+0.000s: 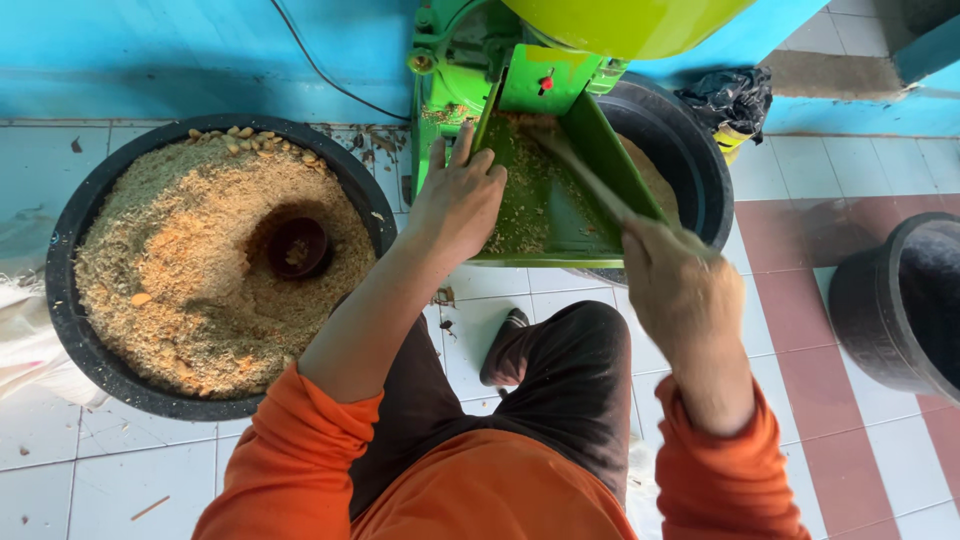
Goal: The person sits on the floor operating a green electric grinder. They scoop ground material from a large basin into the machine hopper with a scoop, run peanuts through the grinder, collect the ground output in basins, then use scissors to cut open a plastic bag of peanuts and tie filled bags closed.
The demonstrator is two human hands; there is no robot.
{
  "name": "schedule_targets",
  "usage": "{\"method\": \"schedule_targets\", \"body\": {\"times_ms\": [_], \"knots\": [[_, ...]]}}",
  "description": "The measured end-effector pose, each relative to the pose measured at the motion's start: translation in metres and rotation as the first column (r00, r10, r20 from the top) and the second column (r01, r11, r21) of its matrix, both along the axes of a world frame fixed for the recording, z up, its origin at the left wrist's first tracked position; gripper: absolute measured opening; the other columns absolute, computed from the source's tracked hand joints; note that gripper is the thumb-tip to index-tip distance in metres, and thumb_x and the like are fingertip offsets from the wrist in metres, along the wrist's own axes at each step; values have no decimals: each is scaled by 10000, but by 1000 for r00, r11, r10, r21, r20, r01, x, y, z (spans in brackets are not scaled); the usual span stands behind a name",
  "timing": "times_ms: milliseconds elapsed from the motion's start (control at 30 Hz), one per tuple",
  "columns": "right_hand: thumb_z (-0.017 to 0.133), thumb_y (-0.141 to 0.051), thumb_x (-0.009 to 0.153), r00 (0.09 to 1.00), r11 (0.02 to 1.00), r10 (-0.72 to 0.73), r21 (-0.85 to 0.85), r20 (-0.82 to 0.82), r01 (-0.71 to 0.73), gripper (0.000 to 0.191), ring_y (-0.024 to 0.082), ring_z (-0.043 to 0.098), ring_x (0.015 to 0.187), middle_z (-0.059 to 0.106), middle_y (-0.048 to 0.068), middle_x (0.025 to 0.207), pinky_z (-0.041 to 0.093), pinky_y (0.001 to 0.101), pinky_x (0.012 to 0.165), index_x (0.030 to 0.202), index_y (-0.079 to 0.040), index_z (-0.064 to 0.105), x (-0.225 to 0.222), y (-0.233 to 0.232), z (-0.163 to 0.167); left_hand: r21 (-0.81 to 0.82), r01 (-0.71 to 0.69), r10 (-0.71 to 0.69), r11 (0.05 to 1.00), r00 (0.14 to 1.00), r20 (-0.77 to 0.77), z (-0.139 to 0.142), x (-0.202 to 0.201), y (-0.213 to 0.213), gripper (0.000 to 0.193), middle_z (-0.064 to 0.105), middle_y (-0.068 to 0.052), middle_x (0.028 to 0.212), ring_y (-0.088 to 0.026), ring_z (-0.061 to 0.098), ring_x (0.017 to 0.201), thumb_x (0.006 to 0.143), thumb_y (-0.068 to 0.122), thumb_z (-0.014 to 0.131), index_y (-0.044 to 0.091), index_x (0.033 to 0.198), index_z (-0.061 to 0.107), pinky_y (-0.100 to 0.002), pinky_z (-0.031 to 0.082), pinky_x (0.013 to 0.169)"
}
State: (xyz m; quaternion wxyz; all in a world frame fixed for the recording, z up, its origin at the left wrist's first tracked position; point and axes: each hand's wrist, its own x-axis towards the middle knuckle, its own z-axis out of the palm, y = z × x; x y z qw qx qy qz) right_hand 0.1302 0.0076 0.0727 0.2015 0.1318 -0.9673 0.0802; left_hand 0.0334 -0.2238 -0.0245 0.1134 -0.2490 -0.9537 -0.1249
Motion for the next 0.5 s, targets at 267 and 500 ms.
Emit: {"method": "schedule_targets", "body": {"times_ms": [267,500], "knots": [[677,-169,1030,994,1000,13,13,-105,-11,145,269,712,707,735,81,862,569,381,623,1141,-128,761,-16,-23,-20,-10,-1,1,1000,1000,-20,-2,1,-1,224,599,-250,1295,-494,354,1442,854,48,604,-16,1056,675,-678,282,1136],[698,-211,1026,995,999,-31,20,-100,33,134,262,717,715,755,78,929,555,381,611,1130,-147,755,28,13,2,-5,11,-11,1000,1000,9,0,2,-1,226,598,-261,1284,-501,358,1426,850,66,612,-25,1047,673,-693,284,1127]]}}
